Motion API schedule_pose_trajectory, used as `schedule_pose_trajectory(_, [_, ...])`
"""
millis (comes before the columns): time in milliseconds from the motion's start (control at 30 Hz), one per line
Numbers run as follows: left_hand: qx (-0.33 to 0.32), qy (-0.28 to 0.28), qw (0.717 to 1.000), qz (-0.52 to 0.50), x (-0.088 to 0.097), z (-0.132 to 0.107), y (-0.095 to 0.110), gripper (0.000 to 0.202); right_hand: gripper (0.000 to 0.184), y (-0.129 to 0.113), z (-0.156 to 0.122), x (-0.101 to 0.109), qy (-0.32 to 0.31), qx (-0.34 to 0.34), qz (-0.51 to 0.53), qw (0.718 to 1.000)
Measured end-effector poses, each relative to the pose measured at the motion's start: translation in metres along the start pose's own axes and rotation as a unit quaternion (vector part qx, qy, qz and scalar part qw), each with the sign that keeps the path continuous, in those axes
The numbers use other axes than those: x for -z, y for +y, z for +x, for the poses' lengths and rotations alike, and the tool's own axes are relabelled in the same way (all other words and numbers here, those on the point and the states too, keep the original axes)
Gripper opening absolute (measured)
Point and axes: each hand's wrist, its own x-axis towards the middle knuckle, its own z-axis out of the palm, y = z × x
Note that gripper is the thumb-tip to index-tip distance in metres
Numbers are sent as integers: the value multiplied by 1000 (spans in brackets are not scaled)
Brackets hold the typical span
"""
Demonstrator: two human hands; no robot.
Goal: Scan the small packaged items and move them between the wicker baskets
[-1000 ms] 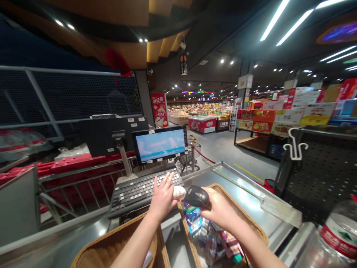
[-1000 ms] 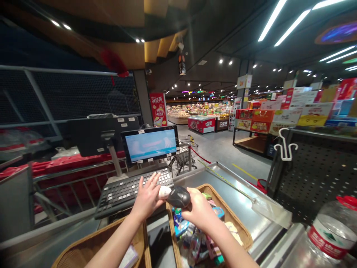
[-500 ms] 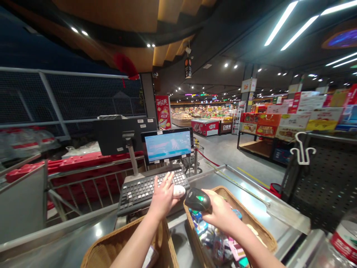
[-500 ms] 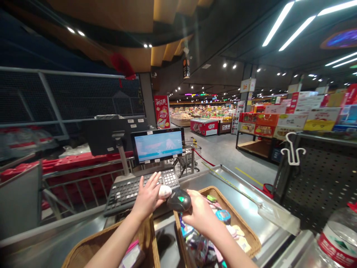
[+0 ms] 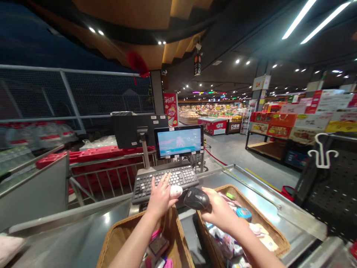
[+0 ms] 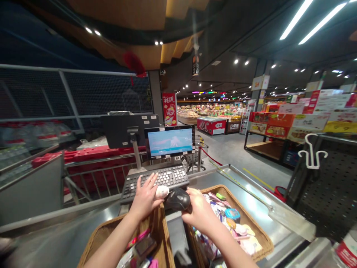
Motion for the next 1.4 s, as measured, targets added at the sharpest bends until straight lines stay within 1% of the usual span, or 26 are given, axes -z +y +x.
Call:
schedule_pose_trajectory(67, [12, -6, 1000, 4, -1, -12, -8, 31, 35, -2, 1, -8, -5, -1, -5, 1000])
schedule_pose_trajectory(200, [38, -27, 999, 16, -4, -41, -26, 29, 45, -8, 3, -26, -15, 1, -1, 1000])
schedule_pose_trajectory(300, [54, -48, 997, 23, -7, -66, -39, 26, 43, -16, 4, -38, -19, 10, 13, 1000])
schedule_pose_trajectory(433, [75, -107, 991, 23, -15, -102, -52, 27, 37, -26, 6, -53, -38, 10, 31, 999])
schedule_pose_trajectory(533, [90, -151, 984, 25, -20, -126, -59, 30, 37, -31, 6, -66, -59, 4, 41, 997])
schedule_pose_trajectory(667, [104, -201, 974, 24, -25, -149, -65, 36, 35, -36, 5, -84, -76, -5, 52, 996])
schedule_pose_trajectory(767, [104, -237, 965, 30, -27, -160, -69, 41, 33, -43, 2, -97, -83, -15, 59, 995])
schedule_pose_trajectory(867, [99, -282, 953, 49, -33, -168, -72, 46, 36, -49, -1, -109, -94, -23, 68, 993])
schedule_pose_trajectory(1033, [93, -337, 935, 57, -53, -178, -78, 51, 35, -54, -3, -128, -115, -37, 83, 989])
schedule_pose_trajectory(1133, [87, -362, 927, 57, -65, -182, -81, 54, 34, -55, -3, -136, -121, -42, 87, 988])
schedule_pose_trajectory(1200, [88, -375, 921, 55, -70, -183, -81, 56, 35, -55, -3, -140, -121, -45, 88, 988])
schedule_pose_trajectory(1300, [95, -380, 919, 48, -68, -181, -79, 59, 36, -54, -5, -141, -115, -49, 91, 988])
schedule_pose_trajectory(1400, [87, -356, 930, 30, -56, -170, -72, 51, 33, -53, -9, -135, -100, -56, 92, 989])
